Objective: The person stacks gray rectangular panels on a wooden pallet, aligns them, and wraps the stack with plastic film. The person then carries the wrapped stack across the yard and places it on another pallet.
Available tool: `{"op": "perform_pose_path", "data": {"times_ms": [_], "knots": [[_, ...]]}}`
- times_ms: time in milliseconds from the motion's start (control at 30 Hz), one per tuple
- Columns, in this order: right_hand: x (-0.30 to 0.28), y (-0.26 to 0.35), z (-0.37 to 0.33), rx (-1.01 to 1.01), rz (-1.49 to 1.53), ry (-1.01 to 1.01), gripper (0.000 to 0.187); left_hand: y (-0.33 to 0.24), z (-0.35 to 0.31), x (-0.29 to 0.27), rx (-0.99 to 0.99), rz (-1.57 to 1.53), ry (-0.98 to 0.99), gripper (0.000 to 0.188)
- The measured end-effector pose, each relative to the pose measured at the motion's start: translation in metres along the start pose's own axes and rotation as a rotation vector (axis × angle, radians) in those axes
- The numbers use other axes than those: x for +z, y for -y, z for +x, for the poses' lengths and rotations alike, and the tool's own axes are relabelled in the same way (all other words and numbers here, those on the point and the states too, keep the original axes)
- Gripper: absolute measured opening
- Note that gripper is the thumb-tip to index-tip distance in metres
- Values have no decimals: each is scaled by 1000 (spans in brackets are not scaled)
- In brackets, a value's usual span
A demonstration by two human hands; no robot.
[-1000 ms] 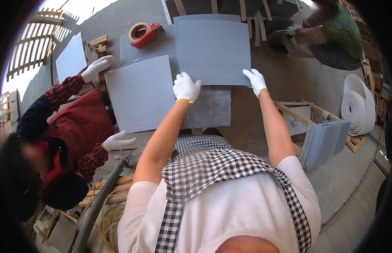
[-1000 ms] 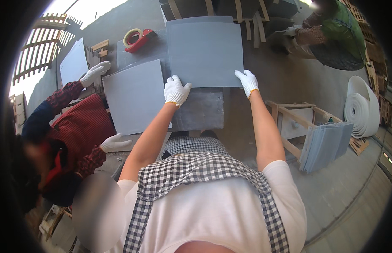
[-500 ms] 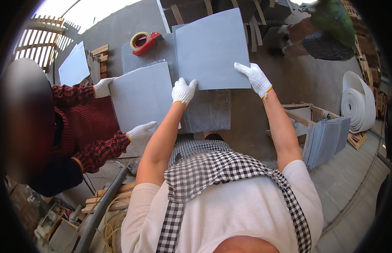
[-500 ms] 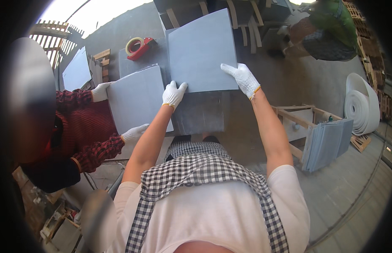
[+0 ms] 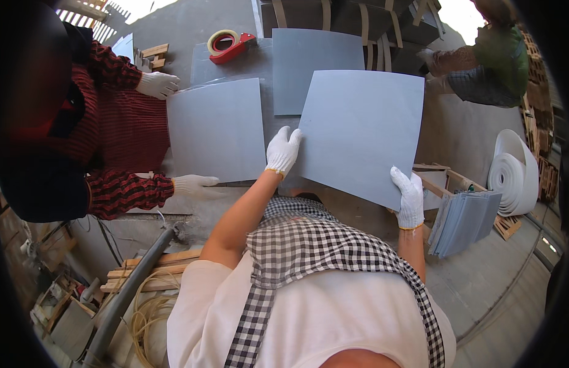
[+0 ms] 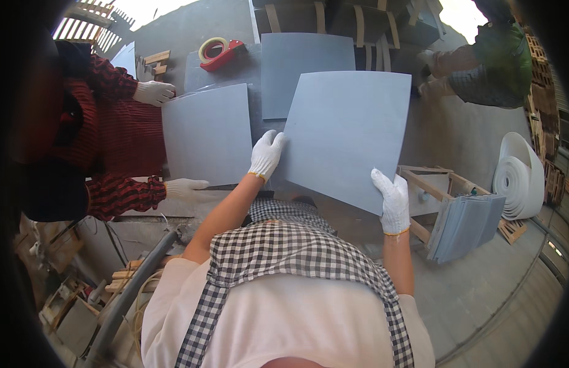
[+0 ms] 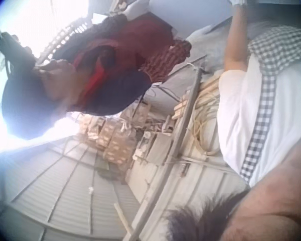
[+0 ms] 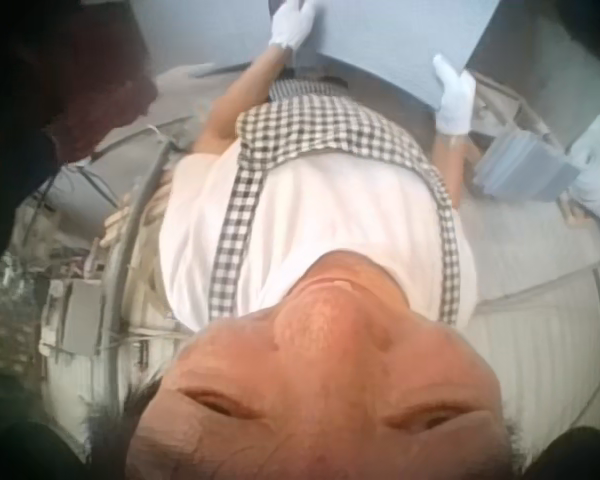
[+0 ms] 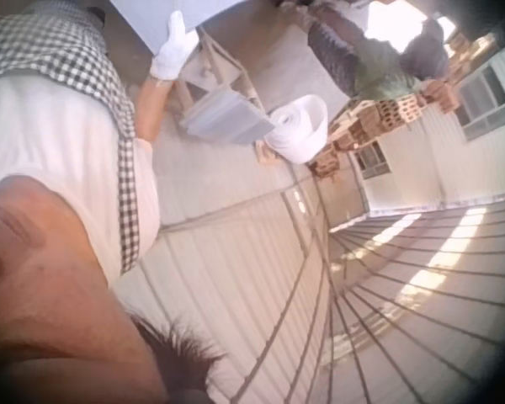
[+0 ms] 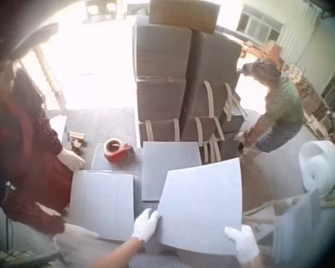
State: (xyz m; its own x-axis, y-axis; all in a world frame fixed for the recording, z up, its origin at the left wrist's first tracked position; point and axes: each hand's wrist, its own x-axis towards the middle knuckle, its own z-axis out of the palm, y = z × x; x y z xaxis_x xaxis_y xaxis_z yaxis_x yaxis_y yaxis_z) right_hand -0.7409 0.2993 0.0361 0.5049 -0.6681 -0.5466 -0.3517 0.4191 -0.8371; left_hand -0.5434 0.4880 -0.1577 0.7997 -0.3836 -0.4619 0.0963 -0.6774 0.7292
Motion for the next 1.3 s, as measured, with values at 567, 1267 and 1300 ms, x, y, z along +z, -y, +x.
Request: {"op": "perform_pose_path", "data": {"times_ms": [567,1267,1300], "knots": [[-127,-170,-6,381,8,226,42,48,-89,52,-308,-185,-74,67],[-111,-266,68,506,-112,336,55,75,-121,28,-660,-49,35,61],[-110,-266,70,502,-128,351,57,88,-123,33,-671,-146,74,61]]}}
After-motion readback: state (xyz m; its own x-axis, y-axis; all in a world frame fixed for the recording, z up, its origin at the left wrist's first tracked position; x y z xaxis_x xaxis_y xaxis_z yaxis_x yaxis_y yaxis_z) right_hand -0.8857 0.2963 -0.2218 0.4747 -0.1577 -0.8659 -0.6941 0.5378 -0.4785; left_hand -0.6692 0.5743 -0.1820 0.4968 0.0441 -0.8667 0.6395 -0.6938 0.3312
